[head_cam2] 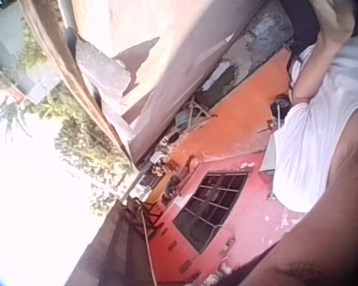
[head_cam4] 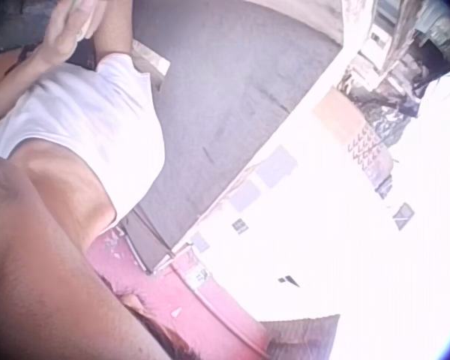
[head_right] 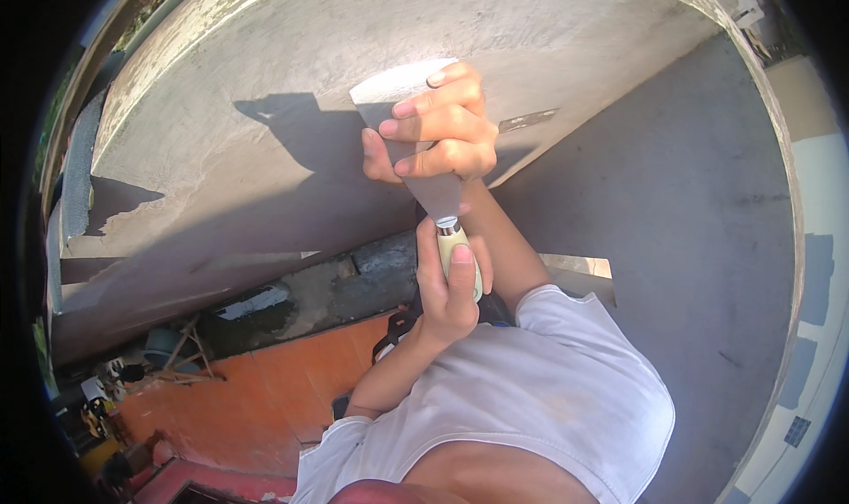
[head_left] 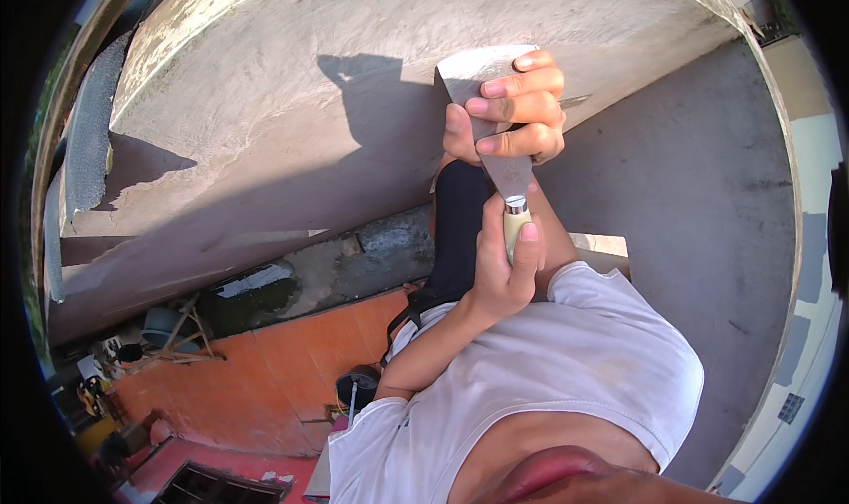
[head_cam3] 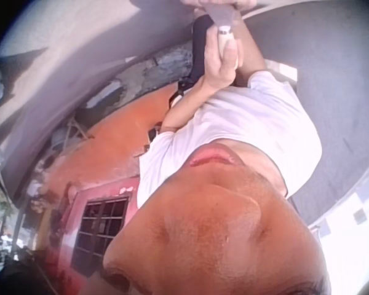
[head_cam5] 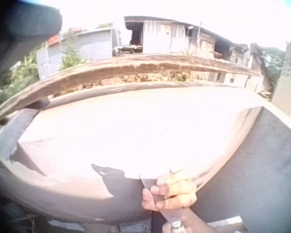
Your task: The person uses a trowel to apply and smooth plaster on a ceiling surface. They repeatedly scoop material and spread it across the ceiling, working in sections to even out the surface.
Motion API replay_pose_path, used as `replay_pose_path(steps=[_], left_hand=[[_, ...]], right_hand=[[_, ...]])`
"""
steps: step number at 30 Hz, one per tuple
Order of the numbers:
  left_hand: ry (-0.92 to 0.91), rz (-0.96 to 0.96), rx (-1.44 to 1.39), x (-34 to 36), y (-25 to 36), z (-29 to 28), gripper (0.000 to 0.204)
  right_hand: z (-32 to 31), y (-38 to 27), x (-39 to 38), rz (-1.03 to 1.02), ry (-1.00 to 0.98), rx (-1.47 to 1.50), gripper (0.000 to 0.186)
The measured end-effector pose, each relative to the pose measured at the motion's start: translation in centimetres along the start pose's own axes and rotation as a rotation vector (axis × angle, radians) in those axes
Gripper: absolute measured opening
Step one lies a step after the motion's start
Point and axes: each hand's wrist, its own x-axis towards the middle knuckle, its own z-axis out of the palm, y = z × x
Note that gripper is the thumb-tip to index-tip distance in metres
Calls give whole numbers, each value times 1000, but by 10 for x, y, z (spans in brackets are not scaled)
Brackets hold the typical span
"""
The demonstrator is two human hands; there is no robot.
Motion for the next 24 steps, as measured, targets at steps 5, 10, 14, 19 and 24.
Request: replay_pose_path(steps=[5, 10, 14, 19, 24], left_hand=[[-7, -46, 46, -5, -4, -17, 42], [-29, -150, 88, -5, 10, -41, 40], [-38, -167, 70, -5, 14, -39, 39], [14, -75, -65, -3, 8, -6, 38], [63, 11, -45, -1, -10, 3, 43]], right_hand=[[10, -2, -10, 14, 84, -3, 39], [22, -5, -18, -4, 159, -74, 39], [21, -7, -10, 6, 150, -71, 39], [11, 2, -2, -25, 75, 33, 39], [4, -2, 8, 21, -13, 24, 38]])
